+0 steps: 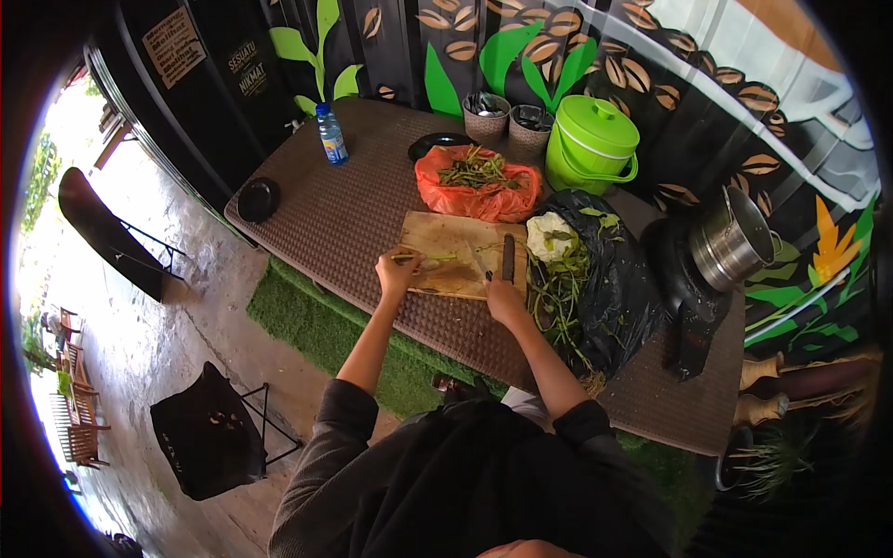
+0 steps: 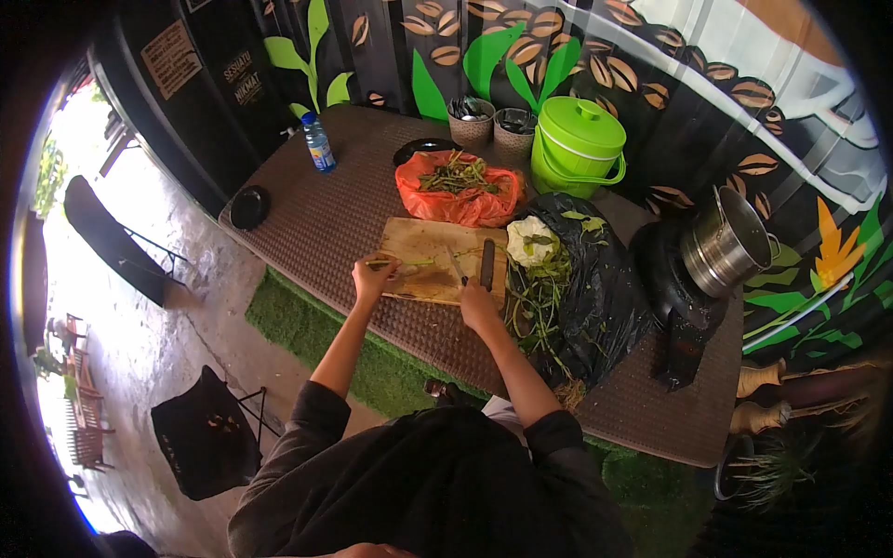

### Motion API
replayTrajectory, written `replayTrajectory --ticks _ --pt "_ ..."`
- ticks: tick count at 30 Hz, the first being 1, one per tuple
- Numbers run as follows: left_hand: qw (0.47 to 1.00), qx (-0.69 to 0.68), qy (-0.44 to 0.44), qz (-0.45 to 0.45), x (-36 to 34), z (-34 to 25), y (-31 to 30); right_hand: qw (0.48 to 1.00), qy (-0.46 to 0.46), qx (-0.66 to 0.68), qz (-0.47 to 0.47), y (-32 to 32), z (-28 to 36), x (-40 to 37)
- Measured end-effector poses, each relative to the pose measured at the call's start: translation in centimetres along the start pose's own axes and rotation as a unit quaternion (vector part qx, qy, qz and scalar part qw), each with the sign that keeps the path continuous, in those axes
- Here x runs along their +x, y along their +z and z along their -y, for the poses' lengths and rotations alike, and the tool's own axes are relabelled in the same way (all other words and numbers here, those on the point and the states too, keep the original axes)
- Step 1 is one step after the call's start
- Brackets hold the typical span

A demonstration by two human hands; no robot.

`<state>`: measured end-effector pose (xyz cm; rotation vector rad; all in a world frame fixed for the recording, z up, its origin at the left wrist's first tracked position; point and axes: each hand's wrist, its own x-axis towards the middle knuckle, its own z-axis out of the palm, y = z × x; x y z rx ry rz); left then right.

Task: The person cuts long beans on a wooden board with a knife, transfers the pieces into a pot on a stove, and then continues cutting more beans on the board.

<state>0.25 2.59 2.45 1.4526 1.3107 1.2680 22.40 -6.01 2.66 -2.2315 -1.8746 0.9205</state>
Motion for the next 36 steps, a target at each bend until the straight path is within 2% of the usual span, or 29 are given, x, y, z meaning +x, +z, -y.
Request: replayTrajectory --ticks 1,3,4,5,6,7,9,10,12,13,15,16,18,19,21,22,23,24,25,27,31,33,36 --pt "1.0 0.0 0.001 0.0 0.3 0.1 -0.2 1.0 0.0 0.001 -0.001 -0.5 -0.1 -0.6" --pt "0.996 0.045 -0.067 0.022 1.1 0.6 -0.1 0.987 0.003 0.16 0.003 -1.1 -0.7 -2.3" --pt "0.997 0.043 -0.067 0.025 1.9 2.1 0.3 0.987 0.006 0.16 0.001 -1.0 -1.2 -2.9" --pt "0.997 0.062 -0.047 0.011 2.6 3.6 0.9 0.952 0.007 0.307 0.0 -0.9 -1.6 -3.6" --pt "0.996 0.081 -0.028 -0.005 2.9 3.6 1.3 0.895 0.006 0.446 0.0 -1.0 -1.9 -4.0" --pt "0.996 0.079 -0.028 -0.004 3.1 3.6 1.7 0.895 0.007 0.445 -0.001 -1.4 -2.2 -4.1" --pt "0.975 0.219 0.045 0.011 3.2 3.0 2.0 0.831 0.032 0.555 0.004 -2.0 -2.7 -4.4" --pt "0.975 0.219 0.045 0.012 3.2 2.1 2.2 0.818 0.018 0.575 -0.001 -2.5 -2.8 -4.6" --pt "0.953 0.297 0.022 -0.053 3.4 -0.2 3.0 0.817 0.021 0.576 -0.022 -3.2 -2.8 -4.8" --pt "0.954 0.296 0.024 -0.049 3.4 -1.6 3.4 0.816 0.023 0.576 -0.041 -3.4 -3.1 -4.8" --pt "0.939 0.309 0.08 -0.128 3.5 -3.8 4.1 0.812 0.024 0.582 -0.038 -3.7 -3.6 -4.5" --pt "0.94 0.307 0.082 -0.124 3.7 -4.5 4.3 0.809 0.022 0.587 -0.031 -3.7 -3.9 -4.4" --pt "0.896 0.354 0.265 -0.053 4.2 -5.9 4.2 0.794 0.012 0.607 -0.028 -3.7 -4.5 -4.3" --pt "0.896 0.352 0.266 -0.051 4.4 -6.5 4.6 0.78 0.0 0.625 -0.022 -3.7 -4.7 -4.2" --pt "0.87 0.392 0.294 0.062 4.7 -7.7 5.7 0.775 -0.005 0.632 -0.009 -4.1 -5.2 -4.0" --pt "0.87 0.39 0.296 0.063 5.0 -7.0 6.8 0.77 -0.01 0.638 0.005 -4.4 -5.4 -4.0" --pt "0.918 0.291 0.205 0.177 5.3 -6.2 8.1 0.77 -0.01 0.638 0.004 -4.6 -5.6 -3.9" --pt "0.935 0.182 0.108 0.285 5.6 -5.0 9.4 0.761 -0.012 0.648 0.011 -4.8 -5.7 -3.9" --pt "0.935 0.181 0.109 0.286 5.6 -4.0 10.6 0.752 -0.014 0.659 0.017 -5.1 -5.7 -3.9" --pt "0.884 0.256 0.181 0.346 5.4 -2.0 12.6 0.752 -0.002 0.659 0.018 -5.6 -5.8 -3.9" --pt "0.885 0.264 0.206 0.325 6.1 0.8 14.6 0.75 0.01 0.661 0.033 -6.5 -5.9 -3.7" --pt "0.889 0.255 0.187 0.332 7.5 2.6 15.2 0.755 0.007 0.654 0.036 -6.8 -6.0 -3.7" --pt "0.876 0.258 0.191 0.36 8.4 -2.4 13.6 0.754 -0.002 0.656 0.032 -7.3 -6.2 -3.3"
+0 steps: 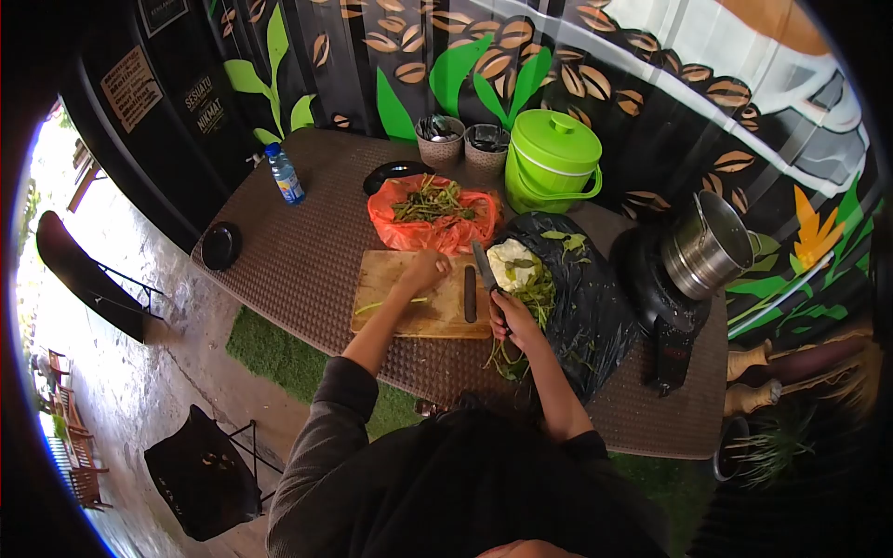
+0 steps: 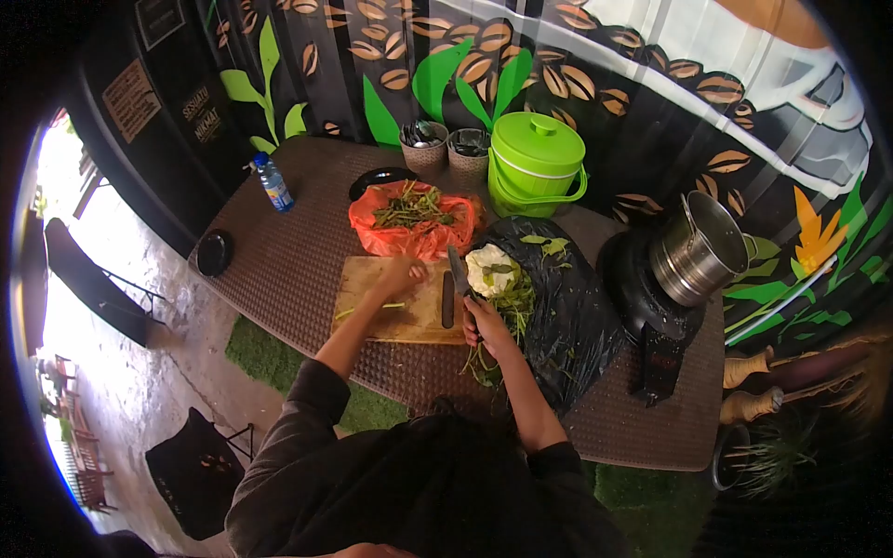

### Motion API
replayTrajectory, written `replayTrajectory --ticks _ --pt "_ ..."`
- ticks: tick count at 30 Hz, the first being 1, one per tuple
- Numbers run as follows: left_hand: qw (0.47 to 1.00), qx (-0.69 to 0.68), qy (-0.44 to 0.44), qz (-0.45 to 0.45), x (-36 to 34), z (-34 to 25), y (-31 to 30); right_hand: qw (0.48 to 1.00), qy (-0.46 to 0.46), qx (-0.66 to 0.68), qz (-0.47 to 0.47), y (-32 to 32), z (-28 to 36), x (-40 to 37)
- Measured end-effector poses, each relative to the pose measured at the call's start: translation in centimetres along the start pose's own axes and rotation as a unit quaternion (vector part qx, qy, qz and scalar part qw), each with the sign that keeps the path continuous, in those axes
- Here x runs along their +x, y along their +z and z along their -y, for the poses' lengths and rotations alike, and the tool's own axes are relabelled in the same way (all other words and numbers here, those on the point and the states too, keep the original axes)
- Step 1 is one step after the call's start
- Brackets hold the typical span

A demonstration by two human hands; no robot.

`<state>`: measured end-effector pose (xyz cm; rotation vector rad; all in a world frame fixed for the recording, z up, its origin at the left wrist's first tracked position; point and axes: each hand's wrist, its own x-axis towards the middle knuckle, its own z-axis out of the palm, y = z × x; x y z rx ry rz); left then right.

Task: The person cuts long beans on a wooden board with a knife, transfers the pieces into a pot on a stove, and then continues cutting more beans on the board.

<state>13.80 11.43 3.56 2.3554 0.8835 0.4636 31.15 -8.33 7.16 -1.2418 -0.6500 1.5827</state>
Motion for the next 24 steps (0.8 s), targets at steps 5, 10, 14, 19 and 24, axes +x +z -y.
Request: replayTrajectory --ticks 5,10,14,19,24 --pt "0.989 -0.024 -0.006 -0.148 6.1 -1.8 -8.7 0.999 -0.003 -0.002 0.043 -0.3 1.7 1.0" --pt "0.932 0.081 0.04 -0.35 8.3 0.0 -7.7 0.993 -0.092 -0.052 -0.05 0.5 3.5 3.6" --pt "0.982 -0.066 -0.048 -0.173 7.1 -0.6 -3.9 0.97 -0.179 -0.108 -0.124 0.5 5.3 7.6" --pt "0.913 -0.367 -0.172 -0.049 5.5 -2.5 0.4 0.859 -0.304 -0.33 -0.247 -0.8 5.2 14.7" --pt "0.755 -0.576 -0.301 -0.086 5.3 -3.1 1.1 0.779 -0.222 -0.518 -0.275 -0.8 6.9 16.0"
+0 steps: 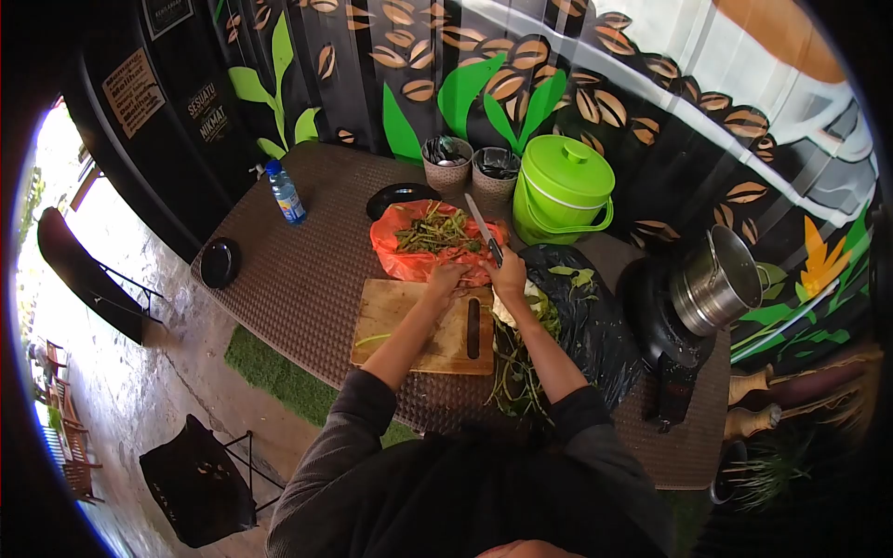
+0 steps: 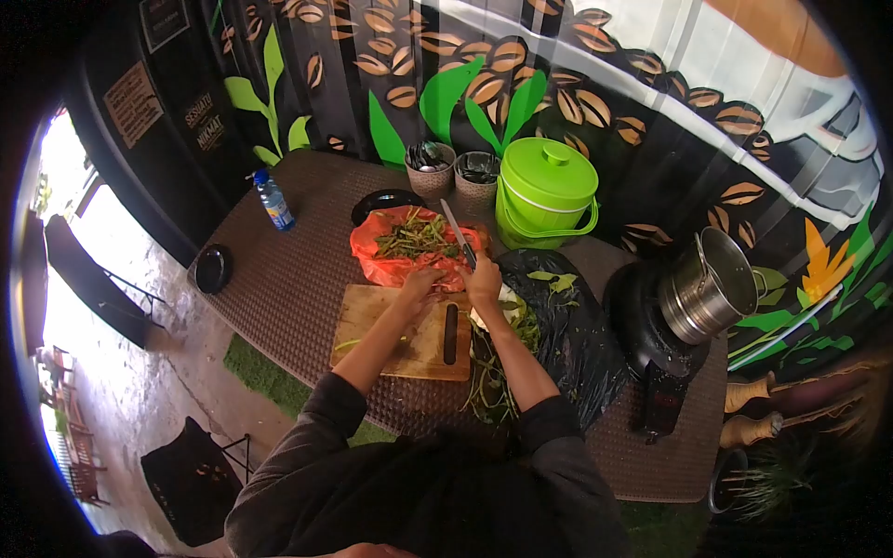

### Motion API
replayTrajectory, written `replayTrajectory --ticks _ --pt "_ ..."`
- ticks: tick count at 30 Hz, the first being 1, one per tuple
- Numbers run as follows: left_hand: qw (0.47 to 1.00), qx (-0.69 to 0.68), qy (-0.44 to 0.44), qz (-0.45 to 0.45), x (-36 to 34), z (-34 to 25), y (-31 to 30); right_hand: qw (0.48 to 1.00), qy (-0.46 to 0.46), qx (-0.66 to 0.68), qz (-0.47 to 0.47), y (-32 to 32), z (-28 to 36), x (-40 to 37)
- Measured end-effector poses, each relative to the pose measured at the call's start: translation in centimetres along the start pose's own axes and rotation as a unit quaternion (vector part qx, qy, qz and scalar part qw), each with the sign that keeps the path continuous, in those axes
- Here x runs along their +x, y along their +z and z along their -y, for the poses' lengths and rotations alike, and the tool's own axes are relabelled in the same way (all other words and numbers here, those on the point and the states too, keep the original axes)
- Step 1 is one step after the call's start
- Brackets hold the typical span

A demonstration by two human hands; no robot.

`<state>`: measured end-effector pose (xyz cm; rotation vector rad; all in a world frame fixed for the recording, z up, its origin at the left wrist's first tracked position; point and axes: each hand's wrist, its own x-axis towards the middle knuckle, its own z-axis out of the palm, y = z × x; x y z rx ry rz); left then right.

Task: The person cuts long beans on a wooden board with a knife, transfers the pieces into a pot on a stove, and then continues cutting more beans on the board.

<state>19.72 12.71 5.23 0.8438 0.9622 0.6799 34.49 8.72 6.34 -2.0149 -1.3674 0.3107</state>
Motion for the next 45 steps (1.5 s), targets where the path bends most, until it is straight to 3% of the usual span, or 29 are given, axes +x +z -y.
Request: replayTrajectory --ticks 3,7,10,13,22,27,31,34,36,37,39,43,45 --pt "0.997 -0.07 -0.034 -0.004 -0.6 -0.4 0.7 0.999 0.011 -0.041 0.007 -0.2 0.4 0.1" --pt "0.997 -0.052 -0.058 0.026 1.2 0.6 0.0 1.0 -0.015 -0.001 0.01 -0.2 0.4 0.0" --pt "0.996 -0.062 -0.053 0.048 2.0 1.2 0.0 0.998 -0.051 -0.03 -0.02 0.0 0.4 0.2" --pt "0.996 -0.079 -0.042 -0.006 2.0 1.6 0.5 0.998 -0.047 -0.033 -0.013 0.1 0.3 0.5" --pt "0.996 -0.077 0.012 0.033 1.7 2.1 0.6 0.996 -0.041 -0.072 0.021 0.2 0.1 1.5" --pt "0.997 -0.057 0.022 0.048 2.3 2.9 -0.1 0.988 -0.094 -0.111 0.048 -0.6 0.1 1.1" --pt "0.998 -0.041 0.029 0.049 1.3 2.4 0.1 0.987 -0.127 -0.094 0.013 -0.5 -0.7 0.6" --pt "0.996 0.034 0.072 0.04 0.6 2.0 0.2 0.993 -0.118 -0.023 -0.001 -1.0 -0.8 -0.3" --pt "0.959 0.196 0.205 0.027 0.5 1.9 -0.1 0.99 -0.05 0.126 -0.031 -2.1 -0.2 -1.9" --pt "0.958 0.196 0.205 0.027 0.2 1.7 -0.2 0.99 -0.051 0.126 -0.032 -2.8 0.1 -2.7" --pt "0.866 0.291 0.406 -0.018 -0.5 1.1 -0.2 0.988 -0.037 0.151 0.009 -3.8 0.4 -4.0" --pt "0.863 0.334 0.37 -0.082 -0.7 0.5 -0.5 0.987 -0.092 0.13 -0.011 -3.5 0.1 -6.3" --pt "0.81 0.382 0.436 -0.088 0.1 0.6 -1.1 0.99 -0.113 0.081 -0.009 -3.4 0.2 -7.0"
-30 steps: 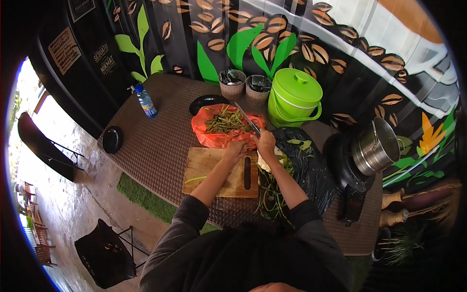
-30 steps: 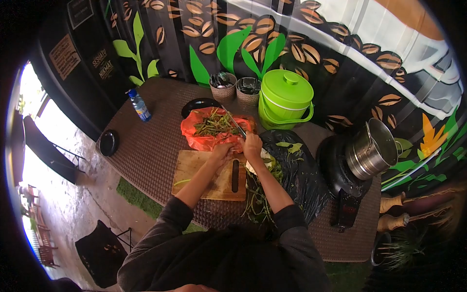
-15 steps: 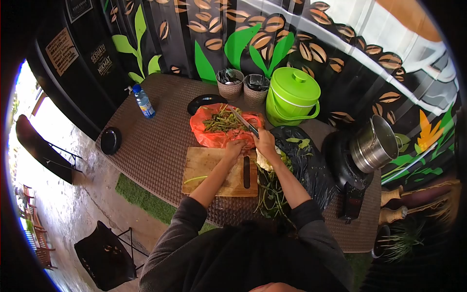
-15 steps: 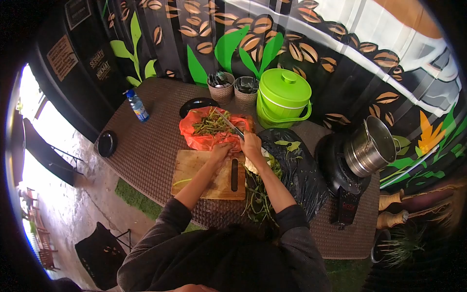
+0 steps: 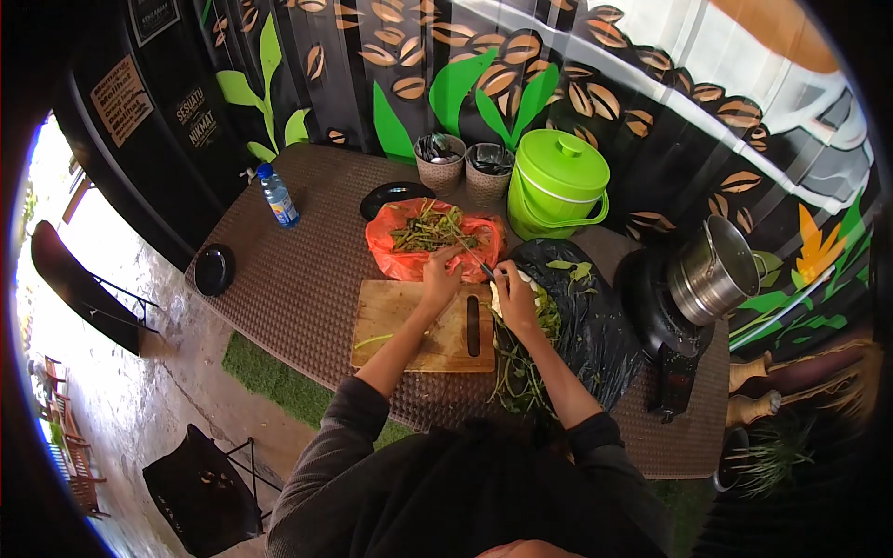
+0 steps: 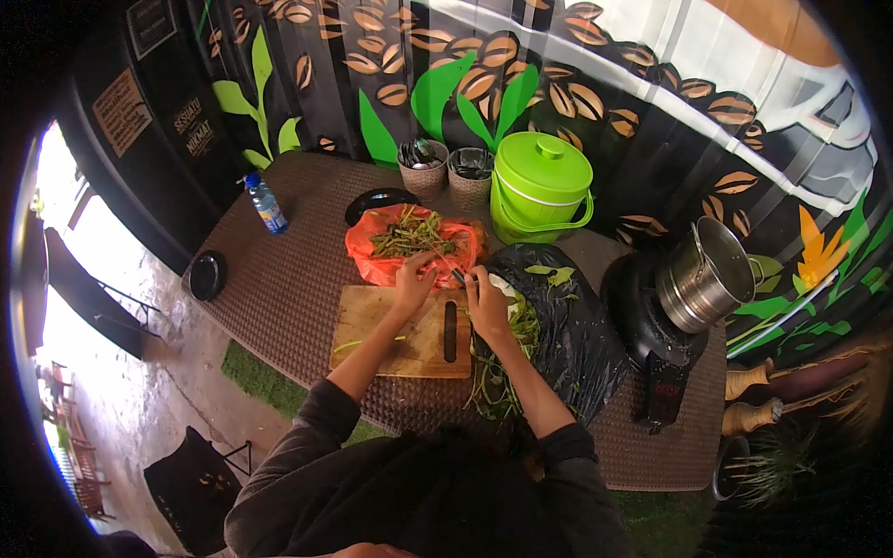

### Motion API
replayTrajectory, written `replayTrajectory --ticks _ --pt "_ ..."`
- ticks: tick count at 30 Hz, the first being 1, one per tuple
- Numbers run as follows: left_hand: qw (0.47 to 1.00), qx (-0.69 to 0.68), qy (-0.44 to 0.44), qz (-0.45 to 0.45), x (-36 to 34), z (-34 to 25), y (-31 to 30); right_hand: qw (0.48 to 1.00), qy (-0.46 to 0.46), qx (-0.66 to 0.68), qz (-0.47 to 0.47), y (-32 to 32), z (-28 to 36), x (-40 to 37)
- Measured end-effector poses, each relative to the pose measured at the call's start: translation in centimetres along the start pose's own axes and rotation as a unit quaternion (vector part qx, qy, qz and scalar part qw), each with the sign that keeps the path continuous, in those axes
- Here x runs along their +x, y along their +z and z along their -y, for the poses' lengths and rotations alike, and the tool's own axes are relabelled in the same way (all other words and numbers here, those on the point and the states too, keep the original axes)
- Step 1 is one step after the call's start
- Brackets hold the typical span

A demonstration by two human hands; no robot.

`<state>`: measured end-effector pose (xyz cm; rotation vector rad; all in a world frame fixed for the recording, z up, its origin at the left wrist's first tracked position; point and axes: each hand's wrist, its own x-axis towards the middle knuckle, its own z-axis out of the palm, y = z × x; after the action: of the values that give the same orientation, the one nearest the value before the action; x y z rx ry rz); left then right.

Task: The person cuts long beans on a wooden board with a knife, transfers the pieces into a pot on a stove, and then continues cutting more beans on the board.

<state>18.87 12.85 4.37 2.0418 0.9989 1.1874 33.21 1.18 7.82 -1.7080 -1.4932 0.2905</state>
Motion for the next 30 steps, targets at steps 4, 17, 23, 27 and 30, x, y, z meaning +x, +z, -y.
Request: replayTrajectory --ticks 4,17,23,27,30 --pt "1.0 -0.006 0.004 0.006 -0.1 0.3 -0.2 1.0 0.023 -0.006 0.01 0.3 0.2 -0.1" --pt "1.0 -0.021 -0.007 0.001 0.2 0.1 -1.0 0.997 0.016 0.048 -0.06 0.5 -0.9 0.6" --pt "0.984 -0.133 -0.115 -0.039 0.2 0.7 -0.9 0.989 0.082 0.123 -0.024 1.2 -0.8 0.9" --pt "0.919 -0.189 -0.252 -0.238 -1.2 1.7 -0.9 0.971 0.128 0.2 -0.023 2.4 -0.7 0.9" --pt "0.821 -0.26 -0.369 -0.349 -1.9 1.6 -2.0 0.966 0.109 0.233 -0.011 3.5 0.6 0.4"
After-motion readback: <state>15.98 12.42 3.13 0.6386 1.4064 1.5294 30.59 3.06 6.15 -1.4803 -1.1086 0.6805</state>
